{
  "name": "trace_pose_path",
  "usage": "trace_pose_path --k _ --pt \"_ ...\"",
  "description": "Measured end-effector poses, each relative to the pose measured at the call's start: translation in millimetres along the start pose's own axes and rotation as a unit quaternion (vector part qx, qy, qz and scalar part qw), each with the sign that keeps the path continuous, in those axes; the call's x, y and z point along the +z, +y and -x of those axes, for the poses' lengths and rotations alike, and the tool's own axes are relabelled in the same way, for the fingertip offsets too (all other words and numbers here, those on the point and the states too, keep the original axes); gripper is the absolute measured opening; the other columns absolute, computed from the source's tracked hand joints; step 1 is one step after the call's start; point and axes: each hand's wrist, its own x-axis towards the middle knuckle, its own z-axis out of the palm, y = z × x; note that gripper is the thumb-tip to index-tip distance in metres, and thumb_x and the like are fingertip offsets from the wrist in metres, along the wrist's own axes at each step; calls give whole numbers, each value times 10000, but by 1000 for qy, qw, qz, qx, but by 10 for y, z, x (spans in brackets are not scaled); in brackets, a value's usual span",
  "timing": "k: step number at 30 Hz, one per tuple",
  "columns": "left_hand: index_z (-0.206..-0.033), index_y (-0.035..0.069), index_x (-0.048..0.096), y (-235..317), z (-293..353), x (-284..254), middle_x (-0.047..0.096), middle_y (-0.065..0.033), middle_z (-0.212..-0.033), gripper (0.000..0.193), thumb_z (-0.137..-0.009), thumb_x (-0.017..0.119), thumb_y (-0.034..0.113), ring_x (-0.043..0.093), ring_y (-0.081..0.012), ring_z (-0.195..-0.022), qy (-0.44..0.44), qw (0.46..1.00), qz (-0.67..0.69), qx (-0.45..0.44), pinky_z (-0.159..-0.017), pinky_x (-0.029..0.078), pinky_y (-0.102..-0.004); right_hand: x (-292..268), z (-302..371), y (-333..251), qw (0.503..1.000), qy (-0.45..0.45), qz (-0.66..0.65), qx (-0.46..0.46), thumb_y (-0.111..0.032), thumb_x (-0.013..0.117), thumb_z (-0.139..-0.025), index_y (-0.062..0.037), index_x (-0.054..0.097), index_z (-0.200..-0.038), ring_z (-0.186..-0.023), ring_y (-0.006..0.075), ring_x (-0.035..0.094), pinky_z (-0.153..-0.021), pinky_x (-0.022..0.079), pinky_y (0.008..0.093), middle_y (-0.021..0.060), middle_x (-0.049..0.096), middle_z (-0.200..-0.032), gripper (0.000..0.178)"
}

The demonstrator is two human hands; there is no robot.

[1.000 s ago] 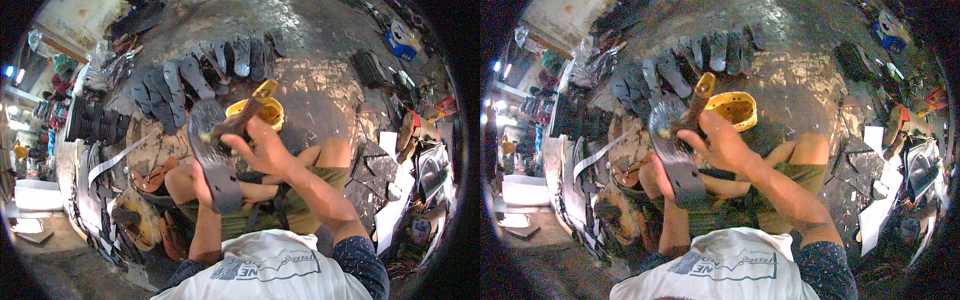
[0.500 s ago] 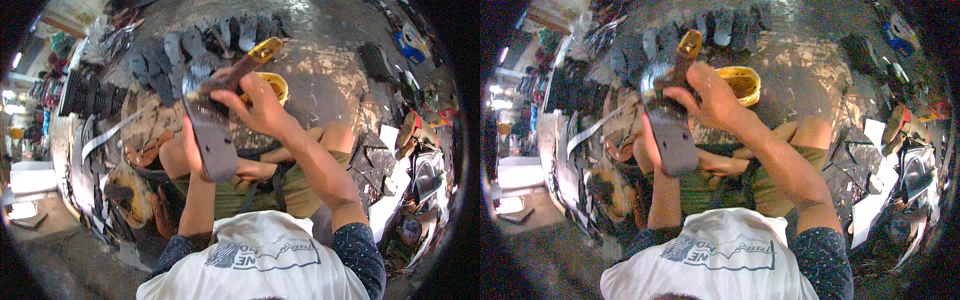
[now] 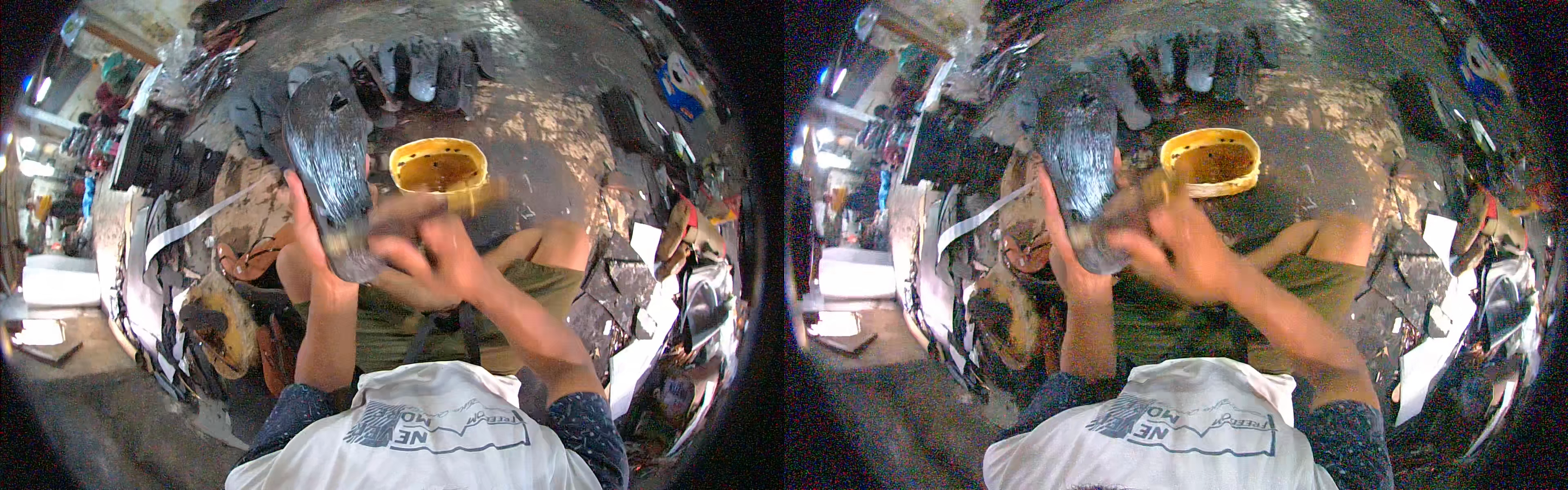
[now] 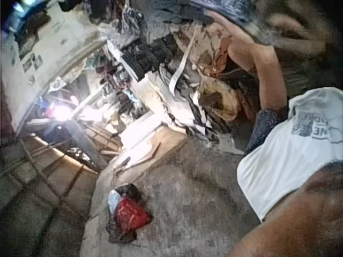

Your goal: The person sits on the floor and repeatedly applies a brown paste from a yellow container onto the soles of flip-flops using a brush. They handle multiple sandals, turning them over and brushing the paste onto the bottom surfaces.

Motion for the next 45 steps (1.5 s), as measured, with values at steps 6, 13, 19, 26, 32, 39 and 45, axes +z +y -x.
trace_pose_path --k 6,13,19,26,32,39,45 --pt "-1412 47 545 73 5 -96 644 -171 -1334 616 -1050 481 541 672 -327 -1101 -45 997 63 -28 -997 537 -498 186 -212 61 998 70 1 7 -224 720 -932 14 626 -1220 -1099 446 594 -979 474 491 232 630 -1153 386" --pt "-1389 114 576 -242 79 -14 647 -133 -1344 517 -1043 530 496 677 -282 -1118 75 987 132 -59 -998 551 -469 26 -549 275 988 118 87 -45 -279 678 -942 -38 600 -1077 -932 424 556 -800 440 520 200 582 -994 288" --pt "-1298 85 616 36 -229 -233 729 -160 -1090 561 -1021 536 567 732 -247 -840 72 994 -51 -66 -706 626 -382 69 -20 -130 996 -19 27 -78 -347 693 -930 -79 641 -1106 -988 353 608 -826 458 464 110 632 -1044 324" --pt "-1364 74 563 -201 -11 186 704 -170 -1190 507 -1072 477 479 726 -289 -962 184 980 75 5 -722 641 -402 -94 -726 267 989 48 138 -35 -211 737 -918 -46 690 -1094 -1032 357 642 -893 484 442 148 679 -1153 247" --pt "-1404 41 545 4 -62 3 664 -227 -1283 626 -1046 481 551 704 -340 -1063 -12 997 65 -29 -789 641 -490 -23 233 -104 1000 -18 -10 3 -286 726 -926 -60 677 -1223 -1169 349 613 -1064 417 505 132 681 -1203 377" --pt "-1367 94 593 -100 101 54 689 -130 -1238 509 -1051 519 487 663 -276 -1114 -54 998 7 -21 -1018 522 -433 135 -160 302 994 52 90 -11 -283 706 -935 -3 640 -1157 -1056 445 591 -923 485 507 227 612 -1113 364" --pt "-1355 49 588 -222 -275 -958 722 -175 -1149 704 -947 601 623 736 -330 -839 79 989 89 -93 -718 645 -454 -62 510 -112 983 49 -79 156 -205 713 -964 -35 663 -1179 -997 280 674 -900 532 415 131 709 -1059 279"
